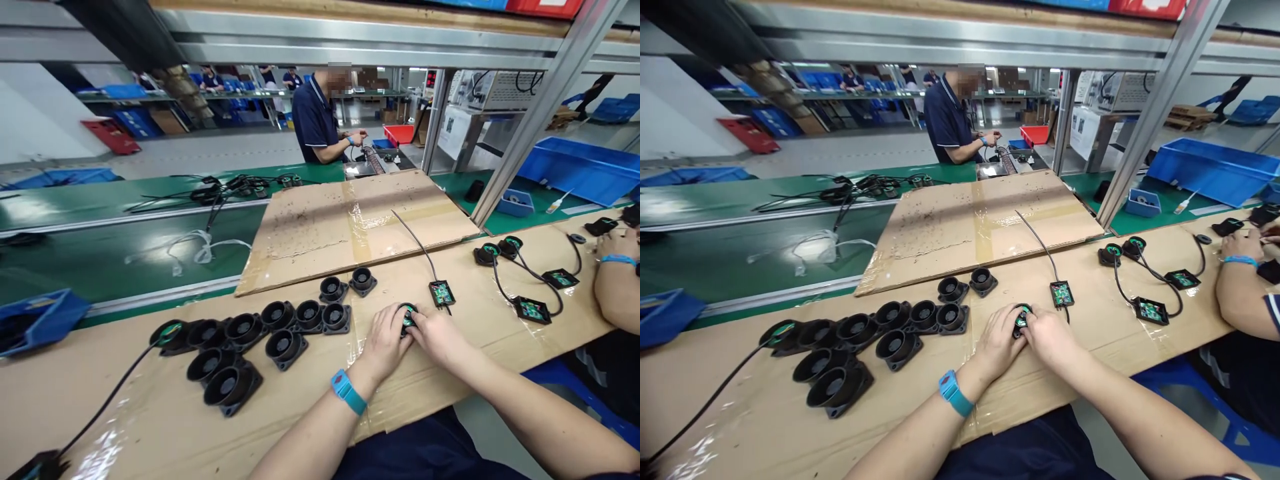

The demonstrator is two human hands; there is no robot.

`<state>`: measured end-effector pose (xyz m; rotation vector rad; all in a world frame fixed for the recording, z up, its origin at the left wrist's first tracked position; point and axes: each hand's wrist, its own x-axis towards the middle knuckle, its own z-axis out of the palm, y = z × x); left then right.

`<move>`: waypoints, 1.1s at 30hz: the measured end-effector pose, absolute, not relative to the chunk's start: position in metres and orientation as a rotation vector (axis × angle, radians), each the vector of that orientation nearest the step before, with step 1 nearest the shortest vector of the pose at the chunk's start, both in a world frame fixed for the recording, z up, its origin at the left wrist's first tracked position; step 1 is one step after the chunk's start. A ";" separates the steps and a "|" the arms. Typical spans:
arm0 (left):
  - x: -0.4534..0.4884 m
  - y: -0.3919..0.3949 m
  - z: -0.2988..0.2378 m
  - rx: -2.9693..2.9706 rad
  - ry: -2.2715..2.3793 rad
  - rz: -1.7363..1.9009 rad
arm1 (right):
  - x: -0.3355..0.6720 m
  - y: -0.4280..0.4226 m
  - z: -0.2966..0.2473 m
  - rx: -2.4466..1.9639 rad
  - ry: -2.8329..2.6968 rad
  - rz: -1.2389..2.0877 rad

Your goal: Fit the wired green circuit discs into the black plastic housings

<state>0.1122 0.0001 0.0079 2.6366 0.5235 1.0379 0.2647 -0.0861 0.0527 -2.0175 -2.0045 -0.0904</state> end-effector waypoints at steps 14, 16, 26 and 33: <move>0.103 -0.003 0.022 2.593 0.458 1.131 | 0.255 -0.105 0.060 -1.803 -1.852 -0.045; 0.096 -0.006 0.024 2.587 0.512 1.041 | 0.248 -0.105 0.052 -1.778 -1.843 0.022; 0.099 -0.009 0.044 2.642 0.707 0.824 | 0.302 -0.074 0.092 -1.611 -1.530 0.095; -0.004 -0.023 0.087 2.571 0.565 1.348 | 0.371 -0.047 0.045 -1.754 -0.904 0.078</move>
